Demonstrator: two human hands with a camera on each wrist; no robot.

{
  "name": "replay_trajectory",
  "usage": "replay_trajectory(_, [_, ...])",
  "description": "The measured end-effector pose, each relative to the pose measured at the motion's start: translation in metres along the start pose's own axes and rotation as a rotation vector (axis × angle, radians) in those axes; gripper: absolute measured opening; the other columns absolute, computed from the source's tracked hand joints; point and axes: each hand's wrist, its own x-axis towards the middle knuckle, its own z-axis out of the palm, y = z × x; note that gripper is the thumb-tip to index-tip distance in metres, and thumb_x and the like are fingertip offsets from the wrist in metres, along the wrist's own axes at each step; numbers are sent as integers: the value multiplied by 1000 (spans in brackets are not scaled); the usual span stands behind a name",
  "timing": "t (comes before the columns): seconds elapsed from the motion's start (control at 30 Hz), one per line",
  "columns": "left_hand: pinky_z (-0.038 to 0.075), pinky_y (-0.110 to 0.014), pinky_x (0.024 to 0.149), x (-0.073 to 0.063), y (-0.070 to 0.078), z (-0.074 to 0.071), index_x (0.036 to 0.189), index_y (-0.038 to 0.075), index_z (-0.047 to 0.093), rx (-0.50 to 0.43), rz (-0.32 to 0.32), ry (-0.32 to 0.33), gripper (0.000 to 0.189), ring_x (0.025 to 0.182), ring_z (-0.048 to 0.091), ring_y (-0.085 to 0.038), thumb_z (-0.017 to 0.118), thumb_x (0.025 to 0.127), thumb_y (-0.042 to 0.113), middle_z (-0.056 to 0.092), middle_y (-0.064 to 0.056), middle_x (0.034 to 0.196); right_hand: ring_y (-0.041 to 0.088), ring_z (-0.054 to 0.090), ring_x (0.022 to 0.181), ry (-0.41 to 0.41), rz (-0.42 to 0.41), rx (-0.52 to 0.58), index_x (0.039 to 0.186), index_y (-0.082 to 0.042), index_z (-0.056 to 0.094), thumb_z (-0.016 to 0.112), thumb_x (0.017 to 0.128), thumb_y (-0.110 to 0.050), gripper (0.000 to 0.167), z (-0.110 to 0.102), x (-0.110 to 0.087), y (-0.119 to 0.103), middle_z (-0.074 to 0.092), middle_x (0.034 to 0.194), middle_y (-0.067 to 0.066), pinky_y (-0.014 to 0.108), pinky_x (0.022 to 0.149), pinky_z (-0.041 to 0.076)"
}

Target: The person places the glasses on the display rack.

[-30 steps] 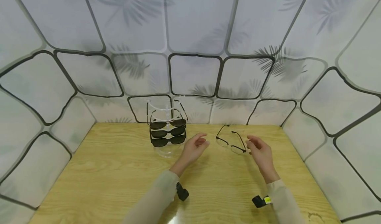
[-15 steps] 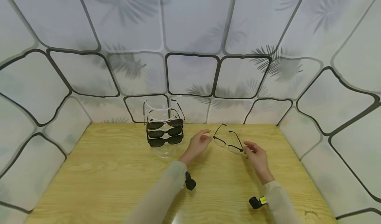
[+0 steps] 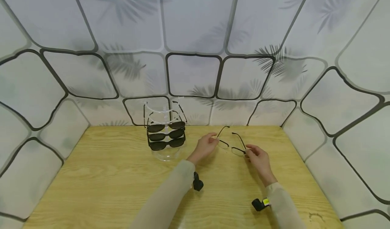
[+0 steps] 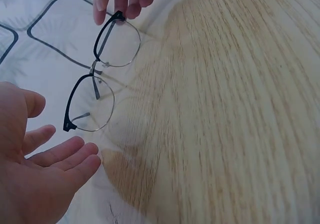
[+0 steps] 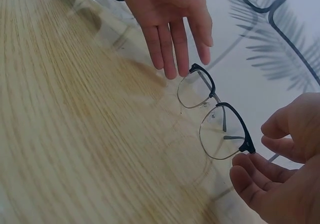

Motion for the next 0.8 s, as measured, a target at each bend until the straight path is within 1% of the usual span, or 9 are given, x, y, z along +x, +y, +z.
replay_trajectory(0.13, [56, -49, 102, 1, 2, 1, 152, 9, 56, 11, -10, -15, 48, 128, 65, -34, 53, 110, 32, 69, -17, 135, 8, 70, 86, -3, 10, 31, 142, 4, 61, 56, 108, -13, 38, 3, 3, 0, 72, 118, 24, 22, 77, 59])
replay_trajectory(0.2, [59, -45, 95, 2, 3, 2, 151, 10, 57, 31, -13, -23, 47, 127, 66, -32, 53, 110, 33, 69, -16, 134, 9, 70, 87, -5, 17, 39, 142, 4, 61, 56, 109, -14, 38, 4, 4, 1, 72, 118, 23, 22, 78, 59])
replay_trajectory(0.27, [61, -42, 85, 3, 3, 2, 151, 10, 58, 38, -16, -32, 46, 125, 66, -32, 53, 110, 31, 70, -15, 133, 9, 70, 88, -6, 23, 44, 142, 4, 61, 56, 109, -14, 38, 5, 6, 2, 72, 119, 23, 22, 78, 59])
replay_trajectory(0.33, [60, -38, 76, 3, 3, 2, 151, 10, 58, 42, -18, -40, 46, 123, 67, -31, 53, 110, 31, 70, -14, 131, 9, 70, 88, -9, 26, 45, 141, 4, 62, 56, 109, -14, 38, 6, 7, 2, 72, 119, 25, 21, 77, 59])
replay_trajectory(0.37, [60, -37, 74, 4, 3, 2, 150, 9, 58, 47, -16, -42, 46, 123, 67, -31, 53, 110, 30, 70, -14, 131, 8, 70, 87, -11, 26, 46, 141, 5, 61, 56, 109, -15, 38, 6, 8, 3, 72, 119, 25, 20, 76, 59])
replay_trajectory(0.43, [60, -38, 75, 4, 3, 2, 150, 8, 59, 52, -10, -38, 45, 122, 68, -32, 53, 110, 29, 70, -15, 131, 8, 70, 86, -13, 27, 56, 140, 6, 62, 56, 109, -14, 38, 7, 9, 3, 72, 118, 26, 20, 75, 59])
replay_trajectory(0.57, [60, -44, 94, 5, 2, 3, 144, 4, 64, 67, 0, -7, 41, 125, 68, -32, 55, 109, 25, 70, -15, 134, 9, 70, 83, -15, 38, 81, 139, 7, 62, 57, 109, -16, 38, 8, 9, 5, 73, 114, 23, 21, 74, 60])
replay_trajectory(0.63, [58, -46, 99, 6, 0, 3, 137, 3, 69, 72, 13, 27, 36, 122, 69, -31, 57, 107, 21, 73, -14, 130, 10, 70, 82, -13, 40, 86, 139, 7, 62, 59, 109, -18, 39, 7, 8, 6, 74, 111, 21, 21, 73, 60])
replay_trajectory(0.8, [60, -41, 92, 7, -5, 3, 119, 2, 79, 82, 49, 108, 25, 106, 74, -27, 62, 103, 12, 79, -12, 113, 11, 71, 81, -9, 35, 93, 138, 6, 64, 62, 108, -17, 38, 8, 8, 7, 76, 106, 16, 22, 72, 60])
